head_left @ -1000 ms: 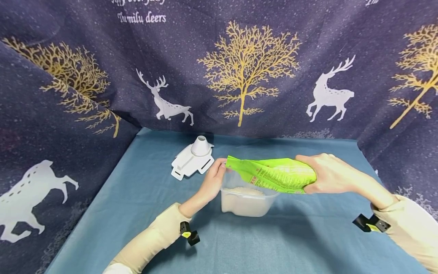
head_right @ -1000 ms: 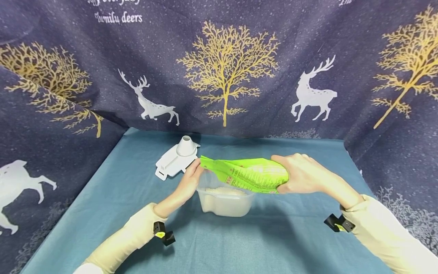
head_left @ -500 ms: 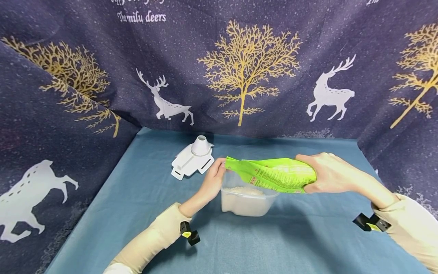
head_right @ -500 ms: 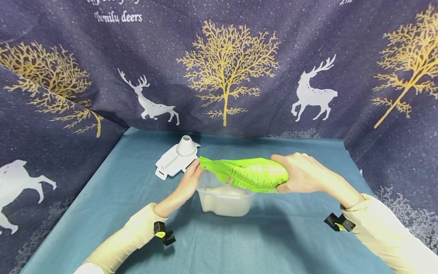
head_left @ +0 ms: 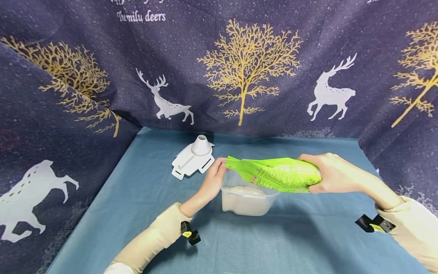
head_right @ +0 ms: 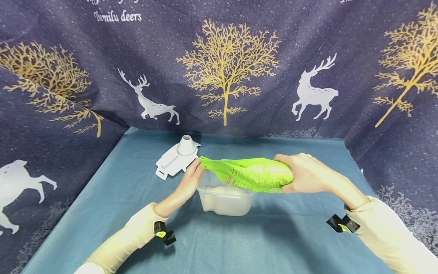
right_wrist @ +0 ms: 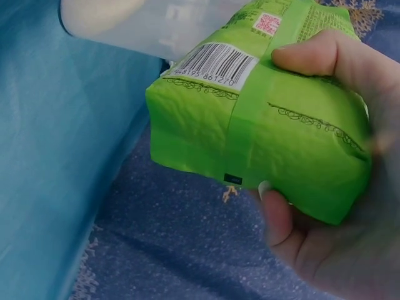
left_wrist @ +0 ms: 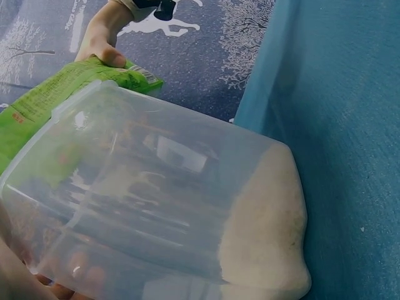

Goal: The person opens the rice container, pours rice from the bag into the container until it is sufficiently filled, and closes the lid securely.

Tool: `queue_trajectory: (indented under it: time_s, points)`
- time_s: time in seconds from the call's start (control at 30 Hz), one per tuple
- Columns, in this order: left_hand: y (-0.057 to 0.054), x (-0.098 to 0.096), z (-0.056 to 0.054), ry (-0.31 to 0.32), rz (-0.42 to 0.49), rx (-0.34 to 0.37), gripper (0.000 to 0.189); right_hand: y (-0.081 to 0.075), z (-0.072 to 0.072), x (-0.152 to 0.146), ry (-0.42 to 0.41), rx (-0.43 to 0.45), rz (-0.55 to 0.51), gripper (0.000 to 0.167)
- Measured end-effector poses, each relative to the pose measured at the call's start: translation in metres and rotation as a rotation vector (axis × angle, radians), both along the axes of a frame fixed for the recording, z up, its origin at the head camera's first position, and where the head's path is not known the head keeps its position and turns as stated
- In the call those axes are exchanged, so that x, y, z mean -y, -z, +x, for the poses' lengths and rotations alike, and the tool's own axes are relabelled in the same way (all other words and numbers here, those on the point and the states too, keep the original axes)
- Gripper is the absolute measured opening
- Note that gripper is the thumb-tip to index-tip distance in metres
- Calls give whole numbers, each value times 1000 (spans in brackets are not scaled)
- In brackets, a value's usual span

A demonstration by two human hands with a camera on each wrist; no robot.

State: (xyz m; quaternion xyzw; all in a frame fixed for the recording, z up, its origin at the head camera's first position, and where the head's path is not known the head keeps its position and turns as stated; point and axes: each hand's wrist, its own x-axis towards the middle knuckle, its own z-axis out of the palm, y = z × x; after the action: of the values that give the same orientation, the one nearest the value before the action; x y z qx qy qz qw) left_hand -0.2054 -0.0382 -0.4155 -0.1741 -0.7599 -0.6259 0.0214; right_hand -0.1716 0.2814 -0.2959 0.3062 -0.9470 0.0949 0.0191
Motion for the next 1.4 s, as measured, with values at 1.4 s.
queue_trajectory:
  time_s: [1.4]
  points:
    - [-1, -5, -1, -31, 34, 6, 27, 96, 14, -10, -47, 524, -1459, 38]
